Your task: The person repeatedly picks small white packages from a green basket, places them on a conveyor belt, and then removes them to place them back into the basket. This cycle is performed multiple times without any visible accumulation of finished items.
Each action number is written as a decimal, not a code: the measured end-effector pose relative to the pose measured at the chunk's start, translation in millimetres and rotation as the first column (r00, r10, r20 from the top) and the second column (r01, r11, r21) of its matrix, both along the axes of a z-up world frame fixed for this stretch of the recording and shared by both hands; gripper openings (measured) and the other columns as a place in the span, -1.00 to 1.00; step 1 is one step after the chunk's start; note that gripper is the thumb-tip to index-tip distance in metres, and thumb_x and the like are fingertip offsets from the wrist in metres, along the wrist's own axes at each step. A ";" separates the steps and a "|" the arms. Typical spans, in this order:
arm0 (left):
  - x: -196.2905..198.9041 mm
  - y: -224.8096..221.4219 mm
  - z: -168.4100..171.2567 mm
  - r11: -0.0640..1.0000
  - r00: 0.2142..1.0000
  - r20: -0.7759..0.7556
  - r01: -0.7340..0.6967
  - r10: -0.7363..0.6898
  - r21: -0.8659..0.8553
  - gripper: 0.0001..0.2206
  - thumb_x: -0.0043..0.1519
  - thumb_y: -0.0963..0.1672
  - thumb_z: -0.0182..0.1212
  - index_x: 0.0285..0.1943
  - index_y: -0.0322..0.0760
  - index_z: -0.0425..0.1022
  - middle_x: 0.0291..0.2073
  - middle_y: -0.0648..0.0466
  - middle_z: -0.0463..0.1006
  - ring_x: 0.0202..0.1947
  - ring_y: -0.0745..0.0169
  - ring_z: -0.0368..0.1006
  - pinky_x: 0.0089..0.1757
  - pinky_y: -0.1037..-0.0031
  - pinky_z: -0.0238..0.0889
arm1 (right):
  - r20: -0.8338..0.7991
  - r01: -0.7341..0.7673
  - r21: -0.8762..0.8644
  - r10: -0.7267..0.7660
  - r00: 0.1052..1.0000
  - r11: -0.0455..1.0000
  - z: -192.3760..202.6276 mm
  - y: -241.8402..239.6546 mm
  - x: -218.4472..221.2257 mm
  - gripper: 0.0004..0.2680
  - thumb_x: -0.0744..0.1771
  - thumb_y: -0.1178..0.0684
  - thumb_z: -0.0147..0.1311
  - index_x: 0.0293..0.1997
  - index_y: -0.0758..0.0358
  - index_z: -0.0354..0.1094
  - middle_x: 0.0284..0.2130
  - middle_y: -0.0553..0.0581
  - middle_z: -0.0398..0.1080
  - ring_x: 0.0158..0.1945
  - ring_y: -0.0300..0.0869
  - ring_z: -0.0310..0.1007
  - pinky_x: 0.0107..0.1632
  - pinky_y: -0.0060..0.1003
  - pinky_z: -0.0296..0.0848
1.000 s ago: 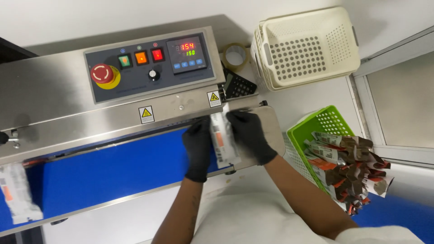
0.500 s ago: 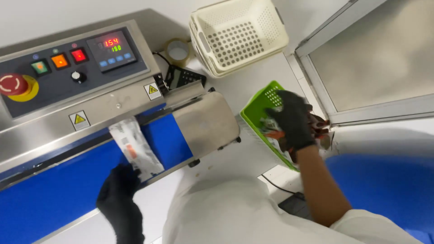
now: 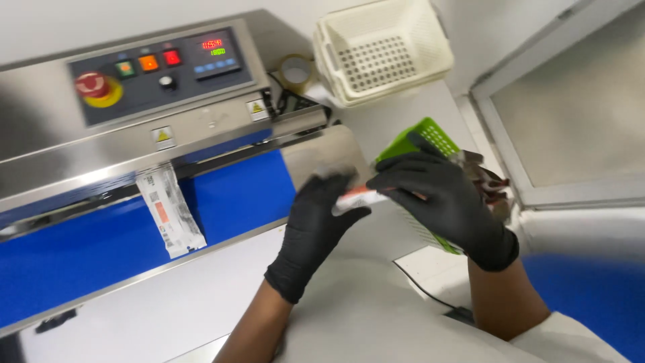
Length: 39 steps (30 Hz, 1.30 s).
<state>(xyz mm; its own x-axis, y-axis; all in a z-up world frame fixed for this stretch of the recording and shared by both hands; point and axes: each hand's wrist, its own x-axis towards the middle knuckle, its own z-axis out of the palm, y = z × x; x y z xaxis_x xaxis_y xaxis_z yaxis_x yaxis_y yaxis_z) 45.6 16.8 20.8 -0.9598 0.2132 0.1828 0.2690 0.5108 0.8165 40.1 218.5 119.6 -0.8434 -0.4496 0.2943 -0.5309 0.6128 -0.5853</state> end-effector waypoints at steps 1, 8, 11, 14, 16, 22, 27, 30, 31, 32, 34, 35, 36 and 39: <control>2.5 -2.8 5.6 1.000 1.000 -0.003 -0.015 0.015 -0.008 -0.44 -0.03 0.09 0.56 0.15 -0.04 0.59 0.01 0.13 0.66 0.08 0.11 0.54 0.16 0.32 0.34 | -0.003 -0.015 -0.008 0.015 1.000 1.000 3.8 -5.9 0.3 -0.91 0.31 0.20 0.26 -0.17 0.14 0.57 -0.13 0.09 0.61 0.10 -0.01 0.57 0.21 -0.12 0.43; 1.9 -8.5 53.6 0.749 0.824 0.558 -0.429 0.097 0.504 -0.58 -0.14 -0.07 0.67 -0.08 -0.16 0.72 -0.06 -0.05 0.70 0.08 0.03 0.58 0.19 0.32 0.34 | 0.609 0.253 -0.489 0.119 0.784 0.835 -31.8 -55.1 3.0 -0.63 0.19 0.32 0.41 0.01 0.33 0.34 -0.04 0.18 0.39 0.12 -0.08 0.32 0.22 0.00 0.32; -6.8 -15.3 53.6 0.693 0.789 0.599 -0.507 0.136 0.512 -0.61 -0.10 -0.08 0.64 -0.07 -0.17 0.71 -0.13 -0.10 0.73 0.01 0.09 0.61 0.12 0.33 0.39 | 0.749 0.428 -0.468 0.089 0.657 0.773 -60.8 -67.6 5.4 -0.84 0.20 0.34 0.40 -0.29 0.36 0.48 -0.37 0.07 0.53 -0.21 -0.26 0.49 -0.01 -0.18 0.55; -18.8 -29.4 43.6 0.563 0.679 0.712 -0.664 0.179 0.492 -0.69 -0.04 -0.13 0.63 -0.13 -0.23 0.71 -0.31 -0.03 0.71 -0.20 0.37 0.48 -0.16 0.44 0.38 | 0.828 0.500 -0.333 -0.005 0.560 0.800 -70.1 -72.6 2.0 -0.83 0.20 0.27 0.42 -0.20 0.33 0.57 -0.34 0.07 0.62 -0.25 -0.28 0.55 -0.07 -0.22 0.61; -26.0 -33.4 37.3 0.507 0.614 0.759 -0.735 0.217 0.450 -0.80 -0.02 -0.13 0.64 -0.29 -0.23 0.74 -0.48 0.07 0.69 -0.38 0.52 0.35 -0.38 0.56 0.33 | 0.854 0.500 -0.271 -0.034 0.518 0.823 -73.1 -73.7 -5.8 -0.80 0.20 0.22 0.44 -0.14 0.30 0.62 -0.32 0.11 0.66 -0.26 -0.26 0.56 -0.10 -0.23 0.63; -39.9 -22.0 -7.6 0.491 0.591 0.779 -0.752 0.209 0.439 -0.80 0.00 -0.11 0.64 -0.28 -0.22 0.74 -0.56 0.04 0.63 -0.36 0.51 0.20 -0.42 0.57 0.17 | 0.737 0.690 -0.370 -0.255 0.626 0.622 -113.3 -75.2 -46.4 -0.78 0.24 0.25 0.38 -0.05 0.37 0.54 -0.32 0.25 0.59 -0.27 -0.21 0.54 -0.16 -0.19 0.67; -73.2 -20.3 -59.1 0.461 0.588 0.781 -0.764 0.211 0.452 -0.84 0.13 -0.08 0.54 -0.31 -0.23 0.70 -0.53 0.01 0.63 -0.45 0.47 0.28 -0.37 0.56 0.18 | 0.845 0.788 -0.224 -0.289 0.450 0.574 -133.5 -87.1 -79.6 -0.80 0.30 0.06 0.38 -0.07 0.32 0.57 -0.30 0.25 0.58 -0.26 -0.18 0.51 -0.13 -0.12 0.63; -94.9 -31.0 -90.7 0.452 0.579 0.781 -0.776 0.234 0.439 -0.88 0.16 -0.11 0.49 -0.34 -0.21 0.67 -0.47 0.03 0.66 -0.36 0.49 0.31 -0.29 0.62 0.19 | 0.856 0.789 -0.180 -0.301 0.420 0.588 -171.7 -87.6 -98.6 -0.79 0.30 0.00 0.39 -0.07 0.24 0.58 -0.31 0.22 0.59 -0.30 -0.17 0.55 -0.16 -0.17 0.63; -98.8 -35.9 -92.7 0.450 0.575 0.784 -0.779 0.235 0.437 -0.88 0.16 -0.11 0.49 -0.34 -0.21 0.67 -0.47 0.03 0.66 -0.36 0.49 0.31 -0.29 0.62 0.19 | 0.858 0.788 -0.176 -0.301 0.417 0.590 -189.0 -90.7 -104.8 -0.79 0.30 0.00 0.39 -0.07 0.24 0.58 -0.31 0.22 0.59 -0.30 -0.17 0.55 -0.16 -0.17 0.63; -102.9 -40.6 -94.5 0.436 0.577 0.780 -0.783 0.244 0.443 -0.87 0.17 -0.11 0.47 -0.31 -0.27 0.67 -0.45 -0.02 0.66 -0.37 0.42 0.32 -0.27 0.54 0.23 | 0.860 0.782 -0.183 -0.289 0.421 0.596 -206.1 -93.6 -110.9 -0.77 0.28 -0.03 0.41 -0.07 0.23 0.58 -0.34 0.20 0.58 -0.33 -0.17 0.54 -0.20 -0.18 0.64; -109.0 -52.6 -97.5 0.423 0.578 0.776 -0.787 0.252 0.448 -0.84 0.17 -0.11 0.46 -0.28 -0.32 0.67 -0.44 -0.06 0.65 -0.38 0.35 0.32 -0.24 0.46 0.26 | 0.862 0.776 -0.188 -0.277 0.424 0.603 -231.3 -99.4 -123.1 -0.75 0.27 -0.06 0.44 -0.07 0.22 0.58 -0.38 0.18 0.58 -0.36 -0.18 0.54 -0.23 -0.20 0.65; -110.8 -59.8 -98.8 0.437 0.575 0.770 -0.789 0.276 0.432 -0.82 0.18 -0.11 0.46 -0.25 -0.38 0.67 -0.42 -0.07 0.66 -0.32 0.34 0.36 -0.19 0.44 0.30 | 0.847 0.741 -0.186 -0.278 0.454 0.645 -239.4 -102.4 -129.1 -0.78 0.27 -0.03 0.41 -0.09 0.19 0.59 -0.41 0.17 0.57 -0.38 -0.20 0.55 -0.28 -0.22 0.64; -112.8 -66.5 -99.8 0.452 0.574 0.763 -0.789 0.298 0.417 -0.79 0.18 -0.12 0.45 -0.21 -0.44 0.68 -0.39 -0.08 0.68 -0.27 0.34 0.40 -0.13 0.43 0.34 | 0.830 0.706 -0.183 -0.278 0.484 0.685 -247.2 -104.8 -135.1 -0.81 0.27 -0.01 0.38 -0.11 0.17 0.60 -0.45 0.16 0.56 -0.41 -0.23 0.56 -0.32 -0.24 0.63; -116.0 -84.5 -152.7 0.408 0.568 0.703 -0.815 0.428 0.410 -0.81 0.11 -0.14 0.51 -0.21 -0.38 0.68 -0.33 -0.10 0.70 -0.31 0.27 0.54 -0.22 0.44 0.42 | 0.892 0.752 -0.279 -0.128 0.433 0.597 -266.0 -124.4 -132.2 -0.74 0.26 0.05 0.41 -0.05 0.36 0.55 -0.38 0.27 0.56 -0.35 -0.17 0.55 -0.25 -0.18 0.63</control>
